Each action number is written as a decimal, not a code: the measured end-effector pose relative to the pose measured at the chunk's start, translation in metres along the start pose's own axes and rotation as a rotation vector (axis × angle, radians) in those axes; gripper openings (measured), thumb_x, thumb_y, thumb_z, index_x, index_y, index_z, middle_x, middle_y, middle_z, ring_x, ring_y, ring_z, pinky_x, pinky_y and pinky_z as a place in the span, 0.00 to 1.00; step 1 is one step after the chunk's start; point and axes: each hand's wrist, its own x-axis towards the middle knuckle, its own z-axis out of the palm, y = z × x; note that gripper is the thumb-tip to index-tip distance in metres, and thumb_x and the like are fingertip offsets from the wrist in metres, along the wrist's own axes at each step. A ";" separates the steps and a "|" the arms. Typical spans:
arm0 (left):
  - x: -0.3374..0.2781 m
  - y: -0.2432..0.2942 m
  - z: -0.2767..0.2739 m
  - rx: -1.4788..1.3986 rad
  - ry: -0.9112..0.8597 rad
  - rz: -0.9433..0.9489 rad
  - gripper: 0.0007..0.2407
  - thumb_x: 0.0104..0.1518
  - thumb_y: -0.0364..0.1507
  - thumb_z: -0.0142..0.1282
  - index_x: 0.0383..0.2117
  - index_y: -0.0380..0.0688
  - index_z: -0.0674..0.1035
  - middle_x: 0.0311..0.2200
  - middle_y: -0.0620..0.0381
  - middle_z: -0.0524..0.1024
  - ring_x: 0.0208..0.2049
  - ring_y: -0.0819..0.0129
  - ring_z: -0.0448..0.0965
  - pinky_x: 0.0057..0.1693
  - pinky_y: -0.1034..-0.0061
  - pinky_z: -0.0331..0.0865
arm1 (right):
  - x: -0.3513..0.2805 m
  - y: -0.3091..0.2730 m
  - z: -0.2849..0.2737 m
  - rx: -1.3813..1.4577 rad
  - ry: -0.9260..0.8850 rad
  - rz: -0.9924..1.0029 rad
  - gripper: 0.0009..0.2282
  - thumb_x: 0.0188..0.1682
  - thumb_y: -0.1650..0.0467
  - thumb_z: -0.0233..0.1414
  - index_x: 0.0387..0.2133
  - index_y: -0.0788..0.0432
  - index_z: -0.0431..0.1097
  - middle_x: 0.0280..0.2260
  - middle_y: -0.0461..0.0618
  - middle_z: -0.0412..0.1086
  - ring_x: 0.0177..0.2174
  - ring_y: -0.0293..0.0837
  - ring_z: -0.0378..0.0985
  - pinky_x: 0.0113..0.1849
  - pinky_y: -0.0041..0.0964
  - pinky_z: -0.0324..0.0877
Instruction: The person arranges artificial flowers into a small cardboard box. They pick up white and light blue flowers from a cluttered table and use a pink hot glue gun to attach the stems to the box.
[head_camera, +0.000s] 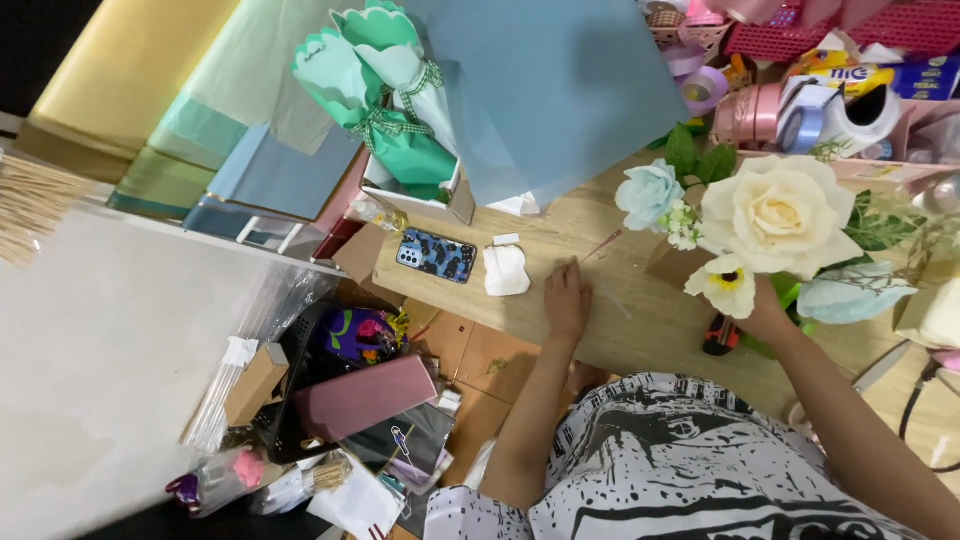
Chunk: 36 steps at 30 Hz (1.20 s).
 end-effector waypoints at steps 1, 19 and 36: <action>0.007 0.000 0.004 -0.002 -0.005 0.008 0.25 0.62 0.31 0.53 0.66 0.41 0.64 0.55 0.41 0.67 0.54 0.40 0.66 0.56 0.54 0.66 | -0.001 0.005 0.000 -0.001 0.009 0.004 0.28 0.40 0.69 0.61 0.56 0.59 0.64 0.52 0.57 0.69 0.53 0.55 0.70 0.53 0.52 0.66; 0.040 0.022 -0.005 0.017 -0.199 0.326 0.14 0.57 0.27 0.62 0.49 0.48 0.80 0.54 0.57 0.75 0.61 0.58 0.70 0.62 0.61 0.68 | -0.006 0.080 0.013 -0.179 -0.008 0.132 0.23 0.40 0.62 0.60 0.49 0.59 0.67 0.44 0.56 0.72 0.46 0.54 0.74 0.47 0.49 0.68; 0.128 0.030 -0.137 -0.891 0.900 -0.518 0.06 0.46 0.23 0.71 0.27 0.46 0.83 0.22 0.63 0.77 0.26 0.80 0.73 0.41 0.83 0.71 | 0.001 0.162 0.039 -0.318 -0.128 0.262 0.22 0.41 0.55 0.59 0.41 0.59 0.69 0.35 0.55 0.74 0.38 0.53 0.77 0.40 0.47 0.70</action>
